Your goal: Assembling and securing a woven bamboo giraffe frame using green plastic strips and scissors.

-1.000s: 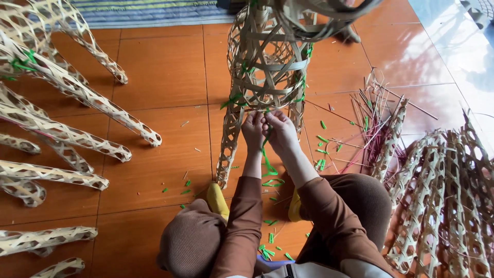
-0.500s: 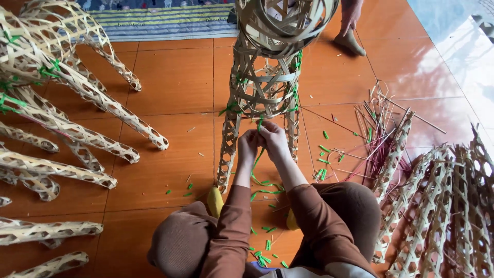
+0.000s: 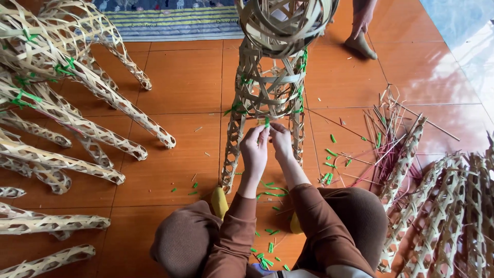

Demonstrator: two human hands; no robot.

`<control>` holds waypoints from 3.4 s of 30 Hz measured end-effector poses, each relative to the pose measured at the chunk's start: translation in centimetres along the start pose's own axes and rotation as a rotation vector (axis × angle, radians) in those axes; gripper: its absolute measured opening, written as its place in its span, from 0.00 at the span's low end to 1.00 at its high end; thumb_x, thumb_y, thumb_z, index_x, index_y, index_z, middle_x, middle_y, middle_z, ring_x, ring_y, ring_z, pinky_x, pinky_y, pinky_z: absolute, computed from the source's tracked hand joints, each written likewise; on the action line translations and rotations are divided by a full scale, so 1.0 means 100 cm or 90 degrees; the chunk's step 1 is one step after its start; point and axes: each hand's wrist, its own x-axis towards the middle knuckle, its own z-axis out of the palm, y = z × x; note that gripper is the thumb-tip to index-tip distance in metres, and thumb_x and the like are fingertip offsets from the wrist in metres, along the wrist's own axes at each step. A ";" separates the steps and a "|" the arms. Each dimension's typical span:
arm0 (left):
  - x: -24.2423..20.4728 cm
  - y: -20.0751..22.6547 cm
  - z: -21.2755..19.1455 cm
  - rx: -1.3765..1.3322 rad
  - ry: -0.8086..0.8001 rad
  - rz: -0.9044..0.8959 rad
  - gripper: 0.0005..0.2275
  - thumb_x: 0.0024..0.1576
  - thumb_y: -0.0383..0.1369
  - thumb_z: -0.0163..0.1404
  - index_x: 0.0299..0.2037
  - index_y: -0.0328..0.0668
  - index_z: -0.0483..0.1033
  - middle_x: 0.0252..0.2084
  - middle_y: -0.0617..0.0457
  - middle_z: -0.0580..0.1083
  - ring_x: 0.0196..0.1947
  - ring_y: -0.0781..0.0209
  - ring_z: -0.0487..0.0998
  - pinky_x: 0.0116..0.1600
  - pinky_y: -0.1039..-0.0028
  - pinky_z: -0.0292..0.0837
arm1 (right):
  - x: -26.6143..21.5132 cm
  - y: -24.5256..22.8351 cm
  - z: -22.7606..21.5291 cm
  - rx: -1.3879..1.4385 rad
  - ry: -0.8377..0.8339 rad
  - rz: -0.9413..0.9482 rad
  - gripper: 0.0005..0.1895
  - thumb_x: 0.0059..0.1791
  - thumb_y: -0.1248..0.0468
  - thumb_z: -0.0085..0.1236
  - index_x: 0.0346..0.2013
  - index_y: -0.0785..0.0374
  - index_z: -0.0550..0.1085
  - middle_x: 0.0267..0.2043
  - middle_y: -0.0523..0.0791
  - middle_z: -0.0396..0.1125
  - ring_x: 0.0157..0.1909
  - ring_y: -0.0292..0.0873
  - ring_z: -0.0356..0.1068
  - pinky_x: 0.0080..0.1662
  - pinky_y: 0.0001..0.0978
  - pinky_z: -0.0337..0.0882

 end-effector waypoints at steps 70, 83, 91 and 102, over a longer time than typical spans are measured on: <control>0.001 -0.006 -0.025 -0.170 -0.151 -0.382 0.09 0.62 0.30 0.47 0.30 0.37 0.75 0.18 0.53 0.70 0.17 0.67 0.71 0.24 0.83 0.66 | -0.056 -0.044 0.005 0.078 -0.029 -0.199 0.12 0.55 0.61 0.50 0.43 0.66 0.77 0.34 0.48 0.70 0.39 0.39 0.67 0.42 0.29 0.67; 0.001 -0.087 0.018 -0.618 -0.122 -0.481 0.15 0.62 0.29 0.46 0.57 0.30 0.69 0.50 0.43 0.74 0.52 0.59 0.75 0.61 0.68 0.69 | -0.087 -0.087 -0.008 -0.608 0.176 -0.640 0.16 0.50 0.65 0.62 0.19 0.55 0.69 0.15 0.43 0.55 0.19 0.47 0.61 0.24 0.31 0.62; -0.010 -0.183 0.119 -0.996 -0.061 -0.529 0.09 0.64 0.29 0.47 0.53 0.46 0.72 0.51 0.50 0.76 0.52 0.59 0.77 0.64 0.64 0.68 | -0.091 -0.118 -0.008 -1.009 0.144 -0.782 0.11 0.41 0.62 0.61 0.20 0.51 0.66 0.16 0.35 0.56 0.21 0.37 0.64 0.25 0.26 0.64; -0.009 -0.177 0.130 -1.099 -0.021 -0.601 0.07 0.60 0.33 0.53 0.48 0.47 0.76 0.47 0.49 0.78 0.47 0.56 0.79 0.62 0.58 0.70 | -0.107 -0.119 -0.004 -1.051 -0.047 -0.866 0.27 0.37 0.71 0.53 0.51 0.73 0.74 0.15 0.46 0.64 0.22 0.47 0.70 0.26 0.35 0.71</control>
